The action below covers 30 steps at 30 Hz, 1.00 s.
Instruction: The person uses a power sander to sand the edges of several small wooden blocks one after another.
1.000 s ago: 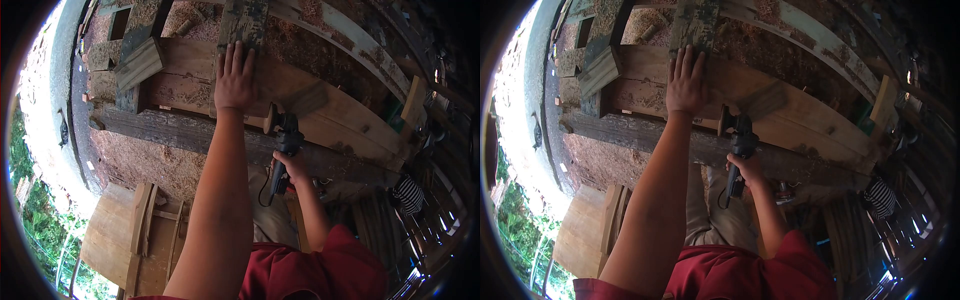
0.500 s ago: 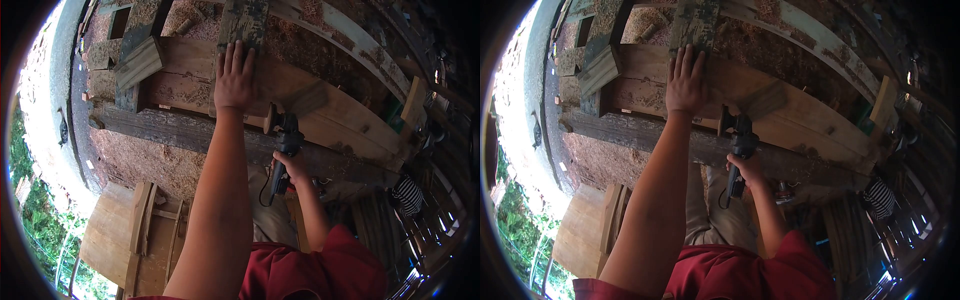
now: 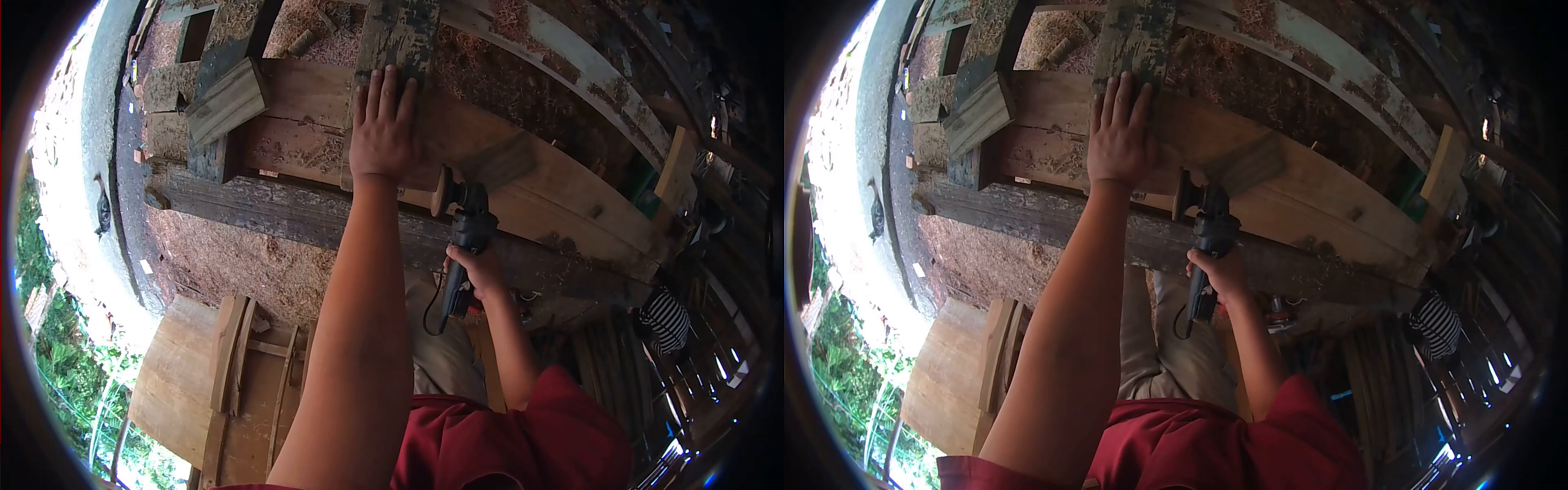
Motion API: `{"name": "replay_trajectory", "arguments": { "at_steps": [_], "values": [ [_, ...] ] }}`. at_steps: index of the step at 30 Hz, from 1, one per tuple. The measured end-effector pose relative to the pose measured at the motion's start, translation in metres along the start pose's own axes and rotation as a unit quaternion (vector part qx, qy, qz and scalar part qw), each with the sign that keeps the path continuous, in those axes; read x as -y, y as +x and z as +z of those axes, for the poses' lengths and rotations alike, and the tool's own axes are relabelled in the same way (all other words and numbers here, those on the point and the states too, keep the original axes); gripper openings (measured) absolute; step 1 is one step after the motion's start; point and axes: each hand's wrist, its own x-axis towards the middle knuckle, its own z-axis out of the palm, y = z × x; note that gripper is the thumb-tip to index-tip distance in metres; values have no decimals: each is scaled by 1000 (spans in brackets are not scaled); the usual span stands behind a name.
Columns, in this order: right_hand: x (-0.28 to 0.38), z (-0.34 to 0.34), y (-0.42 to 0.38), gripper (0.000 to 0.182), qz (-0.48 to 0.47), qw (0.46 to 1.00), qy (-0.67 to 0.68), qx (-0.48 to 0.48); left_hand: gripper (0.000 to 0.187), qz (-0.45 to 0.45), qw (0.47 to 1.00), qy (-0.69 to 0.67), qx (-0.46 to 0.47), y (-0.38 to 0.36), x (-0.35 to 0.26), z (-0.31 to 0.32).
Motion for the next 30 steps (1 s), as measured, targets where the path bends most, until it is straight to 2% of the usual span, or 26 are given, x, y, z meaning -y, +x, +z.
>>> {"name": "replay_trajectory", "arguments": {
  "at_steps": [22,25,30],
  "values": [
    [-7,0,-6,19,12,1000,6,4,70,-4,1000,6,5,-1,-1,0],
    [-7,0,-9,23,32,999,18,5,69,-3,1000,8,4,0,-1,-1],
    [-16,0,-10,25,13,999,37,-11,68,-3,1000,2,-3,0,-1,1]
  ]
}}
